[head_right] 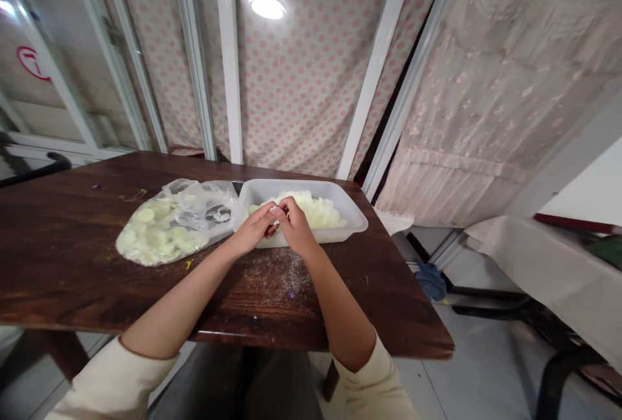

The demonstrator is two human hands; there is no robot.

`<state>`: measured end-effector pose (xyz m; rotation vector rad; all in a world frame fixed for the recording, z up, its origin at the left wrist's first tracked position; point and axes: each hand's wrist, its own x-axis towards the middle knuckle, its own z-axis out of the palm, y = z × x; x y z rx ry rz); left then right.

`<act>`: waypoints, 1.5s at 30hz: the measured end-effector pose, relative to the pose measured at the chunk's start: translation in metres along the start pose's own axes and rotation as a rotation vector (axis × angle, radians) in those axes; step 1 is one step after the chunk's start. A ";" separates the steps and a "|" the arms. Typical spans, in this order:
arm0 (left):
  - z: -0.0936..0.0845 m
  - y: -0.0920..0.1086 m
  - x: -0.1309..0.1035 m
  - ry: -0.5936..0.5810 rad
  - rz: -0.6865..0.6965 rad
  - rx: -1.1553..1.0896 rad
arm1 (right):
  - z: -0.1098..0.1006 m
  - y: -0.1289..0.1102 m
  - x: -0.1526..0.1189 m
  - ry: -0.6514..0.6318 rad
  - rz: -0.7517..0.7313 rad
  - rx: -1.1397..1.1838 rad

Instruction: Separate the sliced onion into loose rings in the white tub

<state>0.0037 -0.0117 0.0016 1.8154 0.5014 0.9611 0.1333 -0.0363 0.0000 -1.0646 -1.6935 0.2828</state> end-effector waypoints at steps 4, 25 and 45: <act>0.000 -0.002 0.001 -0.008 -0.008 -0.026 | 0.009 0.002 -0.002 0.059 0.007 0.019; -0.001 -0.002 0.004 -0.053 -0.058 -0.003 | 0.001 0.005 -0.002 0.263 -0.066 -0.750; -0.004 0.000 0.003 -0.038 -0.047 0.050 | -0.004 0.017 0.004 0.070 0.187 0.275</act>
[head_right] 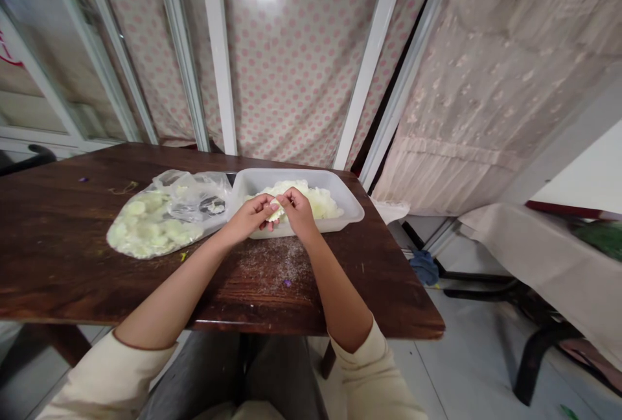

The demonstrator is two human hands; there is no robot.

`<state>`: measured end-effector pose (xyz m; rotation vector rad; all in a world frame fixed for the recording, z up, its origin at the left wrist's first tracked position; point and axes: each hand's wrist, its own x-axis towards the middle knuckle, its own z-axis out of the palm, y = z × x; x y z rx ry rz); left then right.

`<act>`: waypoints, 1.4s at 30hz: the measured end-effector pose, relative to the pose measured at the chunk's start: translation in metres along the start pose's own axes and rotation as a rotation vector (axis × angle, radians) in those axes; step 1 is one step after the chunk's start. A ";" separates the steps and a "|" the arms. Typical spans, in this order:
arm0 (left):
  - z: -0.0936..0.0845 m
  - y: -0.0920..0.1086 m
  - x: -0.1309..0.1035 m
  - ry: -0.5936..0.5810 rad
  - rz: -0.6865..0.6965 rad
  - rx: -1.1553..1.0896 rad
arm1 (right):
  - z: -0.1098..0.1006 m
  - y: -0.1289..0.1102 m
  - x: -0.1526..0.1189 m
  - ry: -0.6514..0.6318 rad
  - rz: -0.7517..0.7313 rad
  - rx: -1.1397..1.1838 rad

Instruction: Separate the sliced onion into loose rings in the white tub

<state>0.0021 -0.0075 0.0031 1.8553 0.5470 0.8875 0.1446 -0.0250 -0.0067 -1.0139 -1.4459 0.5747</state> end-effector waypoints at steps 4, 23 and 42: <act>0.001 0.006 -0.001 -0.022 0.017 -0.026 | 0.003 -0.002 -0.003 0.038 -0.030 -0.064; 0.000 0.003 0.000 0.040 -0.075 -0.138 | 0.000 -0.001 -0.001 0.019 -0.032 -0.083; -0.001 -0.008 0.003 0.127 -0.042 -0.067 | 0.001 -0.002 0.001 0.044 -0.015 -0.091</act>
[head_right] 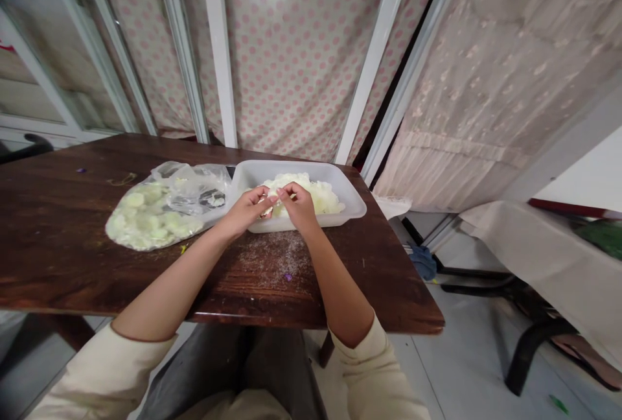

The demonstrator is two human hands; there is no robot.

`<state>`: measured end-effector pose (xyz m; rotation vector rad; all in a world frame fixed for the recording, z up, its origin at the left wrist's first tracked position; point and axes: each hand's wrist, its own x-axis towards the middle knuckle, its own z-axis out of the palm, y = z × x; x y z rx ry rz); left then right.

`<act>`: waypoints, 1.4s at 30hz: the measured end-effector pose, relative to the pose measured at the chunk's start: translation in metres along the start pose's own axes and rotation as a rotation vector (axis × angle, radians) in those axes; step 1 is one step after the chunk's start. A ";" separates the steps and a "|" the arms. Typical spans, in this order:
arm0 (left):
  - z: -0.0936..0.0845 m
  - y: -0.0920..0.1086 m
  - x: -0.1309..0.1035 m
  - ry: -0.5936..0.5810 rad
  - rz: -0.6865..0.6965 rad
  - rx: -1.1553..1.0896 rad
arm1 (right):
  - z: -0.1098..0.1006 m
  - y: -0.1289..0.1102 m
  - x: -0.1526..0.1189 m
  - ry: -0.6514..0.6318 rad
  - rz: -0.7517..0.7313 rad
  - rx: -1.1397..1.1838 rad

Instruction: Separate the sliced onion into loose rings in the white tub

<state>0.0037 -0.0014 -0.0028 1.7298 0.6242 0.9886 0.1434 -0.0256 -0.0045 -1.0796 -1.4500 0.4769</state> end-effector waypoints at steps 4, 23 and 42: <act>0.000 0.003 -0.002 -0.017 0.004 0.027 | 0.000 0.003 0.000 0.056 0.009 -0.043; 0.001 0.002 -0.001 0.021 -0.002 0.027 | 0.002 0.004 0.000 0.063 -0.060 -0.110; 0.001 0.008 -0.004 0.064 -0.008 -0.058 | -0.001 0.005 0.000 0.073 -0.105 -0.142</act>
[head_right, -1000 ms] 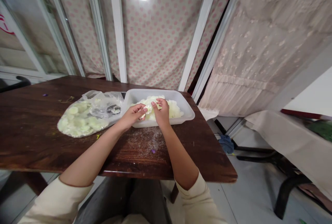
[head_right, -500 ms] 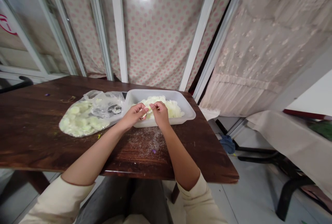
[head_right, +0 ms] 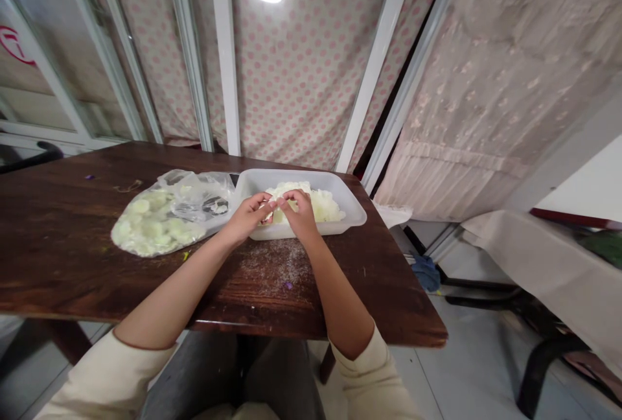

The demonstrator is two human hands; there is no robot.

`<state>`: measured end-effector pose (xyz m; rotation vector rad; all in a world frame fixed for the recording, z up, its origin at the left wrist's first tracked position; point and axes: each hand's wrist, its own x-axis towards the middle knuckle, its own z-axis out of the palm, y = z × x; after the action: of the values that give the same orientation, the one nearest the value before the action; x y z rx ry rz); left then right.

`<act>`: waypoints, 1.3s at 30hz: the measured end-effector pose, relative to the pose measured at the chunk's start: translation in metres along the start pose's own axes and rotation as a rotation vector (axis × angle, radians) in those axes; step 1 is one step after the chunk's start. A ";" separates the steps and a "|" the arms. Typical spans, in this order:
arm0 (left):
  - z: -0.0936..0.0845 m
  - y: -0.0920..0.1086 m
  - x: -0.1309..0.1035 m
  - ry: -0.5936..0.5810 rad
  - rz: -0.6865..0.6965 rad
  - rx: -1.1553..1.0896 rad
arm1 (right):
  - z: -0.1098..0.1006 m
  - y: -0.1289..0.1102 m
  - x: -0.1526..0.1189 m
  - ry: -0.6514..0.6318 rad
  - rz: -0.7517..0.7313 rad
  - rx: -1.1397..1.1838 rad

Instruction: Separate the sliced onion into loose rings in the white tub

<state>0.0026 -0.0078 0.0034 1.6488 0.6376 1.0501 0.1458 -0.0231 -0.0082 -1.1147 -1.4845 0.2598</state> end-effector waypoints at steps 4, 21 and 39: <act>-0.001 -0.002 0.000 -0.025 0.009 0.062 | 0.001 -0.002 -0.001 -0.016 0.003 0.030; 0.001 -0.004 0.001 0.002 0.014 0.046 | 0.004 -0.006 -0.001 0.102 0.103 0.042; -0.002 -0.006 0.002 0.043 0.008 -0.005 | -0.001 0.001 -0.001 0.112 0.039 -0.051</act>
<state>0.0021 -0.0032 -0.0016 1.6298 0.6567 1.0943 0.1467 -0.0232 -0.0093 -1.1810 -1.3778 0.1839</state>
